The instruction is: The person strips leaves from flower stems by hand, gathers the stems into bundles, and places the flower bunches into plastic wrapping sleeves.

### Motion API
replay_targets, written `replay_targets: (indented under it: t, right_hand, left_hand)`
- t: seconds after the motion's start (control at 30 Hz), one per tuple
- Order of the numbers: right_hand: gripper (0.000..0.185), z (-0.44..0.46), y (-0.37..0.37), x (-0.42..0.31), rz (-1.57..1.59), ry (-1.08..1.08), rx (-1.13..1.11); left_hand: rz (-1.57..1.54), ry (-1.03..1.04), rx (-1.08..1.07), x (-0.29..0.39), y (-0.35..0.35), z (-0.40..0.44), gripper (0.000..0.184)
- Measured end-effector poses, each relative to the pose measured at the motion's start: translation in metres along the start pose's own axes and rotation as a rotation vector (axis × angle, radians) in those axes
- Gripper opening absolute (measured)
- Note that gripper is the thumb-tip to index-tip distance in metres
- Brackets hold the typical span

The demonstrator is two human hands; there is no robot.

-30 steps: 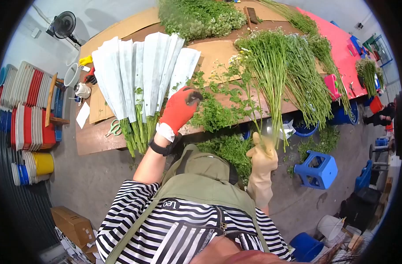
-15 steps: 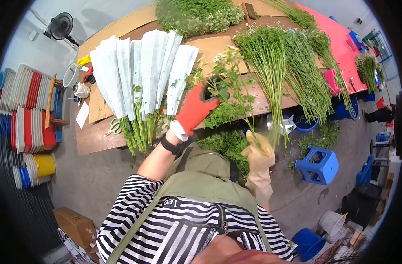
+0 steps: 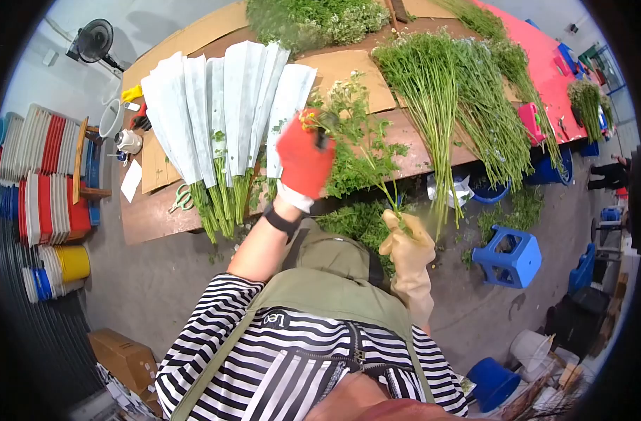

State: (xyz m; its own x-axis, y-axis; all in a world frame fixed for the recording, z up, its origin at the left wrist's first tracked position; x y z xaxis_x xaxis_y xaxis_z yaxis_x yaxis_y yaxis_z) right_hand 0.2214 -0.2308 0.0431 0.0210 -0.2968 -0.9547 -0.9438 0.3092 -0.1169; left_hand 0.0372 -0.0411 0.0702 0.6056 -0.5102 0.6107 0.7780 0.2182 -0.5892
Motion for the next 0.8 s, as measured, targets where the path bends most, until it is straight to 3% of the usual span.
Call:
replay_targets:
  t: [0.03, 0.1, 0.17, 0.23, 0.27, 0.47, 0.57, 0.6, 0.7, 0.8]
  right_hand:
    - [0.017, -0.001, 0.001, -0.001, 0.027, 0.067, 0.029]
    - [0.011, 0.001, -0.001, -0.011, 0.053, 0.208, 0.077]
    - [0.01, 0.001, -0.003, -0.026, 0.057, 0.369, 0.117]
    - [0.016, 0.005, -0.003, -0.027, 0.05, 0.349, 0.131]
    - [0.017, 0.006, -0.003, -0.027, 0.056, 0.339, 0.123]
    - [0.018, 0.008, 0.0, -0.027, 0.036, 0.325, 0.066]
    - [0.017, 0.007, 0.004, -0.027, 0.053, 0.354, 0.016]
    - [0.017, 0.006, 0.006, -0.029, 0.064, 0.362, 0.002]
    - [0.017, 0.004, 0.006, -0.03, 0.053, 0.373, -0.017]
    - [0.016, 0.002, 0.005, -0.027, 0.006, 0.345, 0.022]
  left_hand:
    - [-0.036, -0.035, 0.14, -0.009, -0.003, 0.008, 0.027]
    - [-0.136, -0.175, 0.111, -0.049, -0.006, 0.017, 0.023]
    - [-0.472, -0.296, -0.125, -0.035, -0.019, 0.016, 0.018]
    - [-0.741, -0.448, -0.402, -0.018, -0.021, 0.007, 0.021]
    - [-0.69, -0.36, -0.455, -0.021, -0.011, 0.0, 0.032]
    - [-0.819, -0.336, -0.558, 0.002, 0.015, -0.016, 0.041]
    - [-0.66, -0.294, -0.391, 0.001, 0.028, -0.023, 0.045]
    - [-0.667, -0.374, -0.376, 0.002, 0.029, -0.021, 0.044]
    - [-0.11, -0.08, -0.334, 0.01, 0.014, -0.018, 0.036]
    - [0.019, -0.047, -0.004, -0.007, 0.019, -0.013, 0.029]
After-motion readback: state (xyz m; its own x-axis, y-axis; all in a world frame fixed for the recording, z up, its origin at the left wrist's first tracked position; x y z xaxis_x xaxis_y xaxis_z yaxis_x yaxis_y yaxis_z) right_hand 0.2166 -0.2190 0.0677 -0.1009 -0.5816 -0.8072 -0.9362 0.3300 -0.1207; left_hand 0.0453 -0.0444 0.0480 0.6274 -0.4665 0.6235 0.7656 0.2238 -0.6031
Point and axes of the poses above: each hand's wrist, its own z-axis towards the middle knuckle, its own y-axis out of the palm, x = y × z, the point moved 2 cm from there along z, towards the middle knuckle, and after that the axes turned 11 degrees about -x, right-handed, at the moved point
